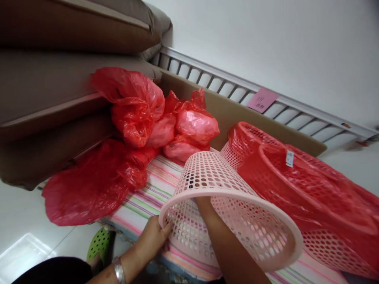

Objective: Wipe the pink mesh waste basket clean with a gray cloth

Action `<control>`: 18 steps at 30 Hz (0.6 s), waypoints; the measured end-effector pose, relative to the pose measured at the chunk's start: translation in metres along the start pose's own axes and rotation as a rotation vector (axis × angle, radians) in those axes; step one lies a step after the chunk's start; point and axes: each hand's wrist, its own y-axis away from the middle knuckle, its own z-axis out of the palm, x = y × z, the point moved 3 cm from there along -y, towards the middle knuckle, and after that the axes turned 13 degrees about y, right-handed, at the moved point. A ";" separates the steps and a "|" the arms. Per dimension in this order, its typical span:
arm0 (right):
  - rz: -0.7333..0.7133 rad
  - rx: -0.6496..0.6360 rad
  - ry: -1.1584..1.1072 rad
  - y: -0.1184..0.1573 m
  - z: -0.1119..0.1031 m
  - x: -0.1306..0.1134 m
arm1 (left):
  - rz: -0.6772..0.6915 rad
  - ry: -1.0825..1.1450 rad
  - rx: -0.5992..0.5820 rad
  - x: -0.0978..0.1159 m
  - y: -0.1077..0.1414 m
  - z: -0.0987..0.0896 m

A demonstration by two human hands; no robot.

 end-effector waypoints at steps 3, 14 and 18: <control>0.027 -0.016 0.065 0.018 -0.004 0.002 | 0.000 0.009 0.022 -0.002 -0.002 0.001; -0.152 -0.227 0.238 0.192 -0.039 -0.005 | 0.149 -0.102 0.097 0.005 -0.002 -0.002; -0.148 -0.197 0.244 0.170 -0.038 0.000 | 0.248 -0.302 0.096 0.023 0.001 -0.013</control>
